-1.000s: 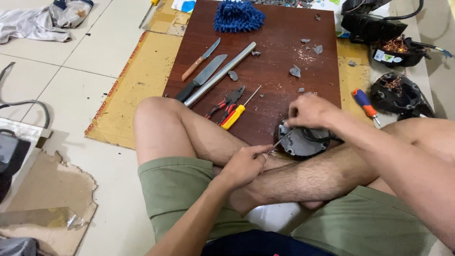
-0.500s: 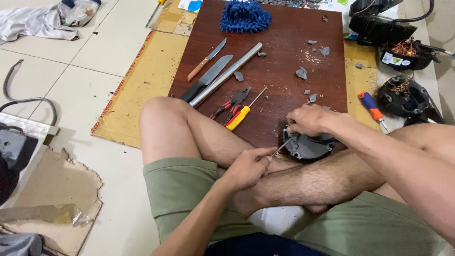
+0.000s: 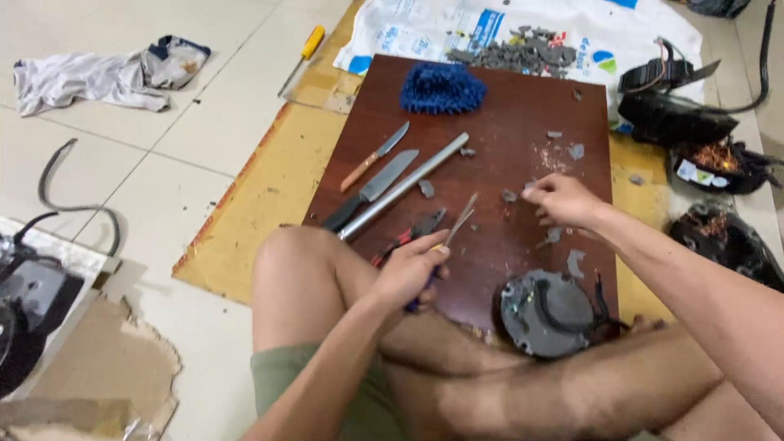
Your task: The person sits cross-legged on the floor and uses a screwdriver to pry and scrape debris from a circular electronic device. They repeatedly wipe the device with a blue microfiber cloth and continue scraping with the screwdriver, removing small fragments that accumulate on the wooden board.
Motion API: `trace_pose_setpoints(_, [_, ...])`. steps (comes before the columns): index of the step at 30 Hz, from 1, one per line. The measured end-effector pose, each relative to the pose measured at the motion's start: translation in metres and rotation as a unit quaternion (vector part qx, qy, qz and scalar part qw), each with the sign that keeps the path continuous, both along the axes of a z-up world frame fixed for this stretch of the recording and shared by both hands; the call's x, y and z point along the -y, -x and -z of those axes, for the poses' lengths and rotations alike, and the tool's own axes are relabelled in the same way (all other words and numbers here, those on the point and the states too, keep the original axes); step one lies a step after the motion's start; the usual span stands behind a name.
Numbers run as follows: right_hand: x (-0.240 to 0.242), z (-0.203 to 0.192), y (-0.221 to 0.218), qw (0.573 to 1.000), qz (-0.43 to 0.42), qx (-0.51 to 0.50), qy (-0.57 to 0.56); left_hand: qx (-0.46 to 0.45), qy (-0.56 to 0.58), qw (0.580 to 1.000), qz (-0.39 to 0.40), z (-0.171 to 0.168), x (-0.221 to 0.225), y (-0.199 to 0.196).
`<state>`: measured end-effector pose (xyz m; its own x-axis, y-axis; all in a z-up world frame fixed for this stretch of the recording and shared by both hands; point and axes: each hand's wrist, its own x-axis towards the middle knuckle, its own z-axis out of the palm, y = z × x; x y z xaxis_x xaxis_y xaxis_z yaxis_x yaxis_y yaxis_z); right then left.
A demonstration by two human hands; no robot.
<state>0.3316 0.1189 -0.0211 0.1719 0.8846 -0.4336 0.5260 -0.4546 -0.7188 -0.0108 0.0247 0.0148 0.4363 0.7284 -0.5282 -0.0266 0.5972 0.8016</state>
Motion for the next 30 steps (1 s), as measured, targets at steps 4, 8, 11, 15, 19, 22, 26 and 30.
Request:
trace_pose_setpoints(4, [-0.069,0.008,0.020,0.985,-0.131,0.107,-0.028,0.130,0.156,0.978,-0.037,-0.002,-0.025,0.016])
trace_pose_setpoints(8, [-0.158,0.031,0.039,0.934,-0.227,0.226,-0.158,0.269,0.214,0.937,-0.061,0.012,-0.030,0.031])
trace_pose_setpoints(11, [-0.226,0.058,0.045,0.905,-0.259,0.285,-0.179,0.361,0.235,0.901,-0.056,0.017,-0.030,0.038])
trace_pose_setpoints(15, [-0.303,0.094,0.040,0.875,-0.295,0.318,-0.214,0.398,0.271,0.876,-0.024,0.018,-0.034,0.038])
trace_pose_setpoints(19, [-0.333,0.091,0.041,0.859,-0.331,0.352,-0.171,0.396,0.282,0.874,-0.015,0.018,-0.035,0.040])
trace_pose_setpoints(22, [-0.303,0.069,0.039,0.913,-0.198,0.287,-0.213,0.385,0.273,0.881,-0.021,0.018,-0.034,0.041])
trace_pose_setpoints(26, [-0.237,-0.006,0.019,0.885,-0.063,0.137,-0.440,0.390,0.248,0.886,-0.028,0.021,-0.033,0.041])
trace_pose_setpoints(30, [-0.113,-0.082,-0.045,0.928,0.038,0.020,-0.371,0.385,0.214,0.897,-0.034,0.019,-0.029,0.042])
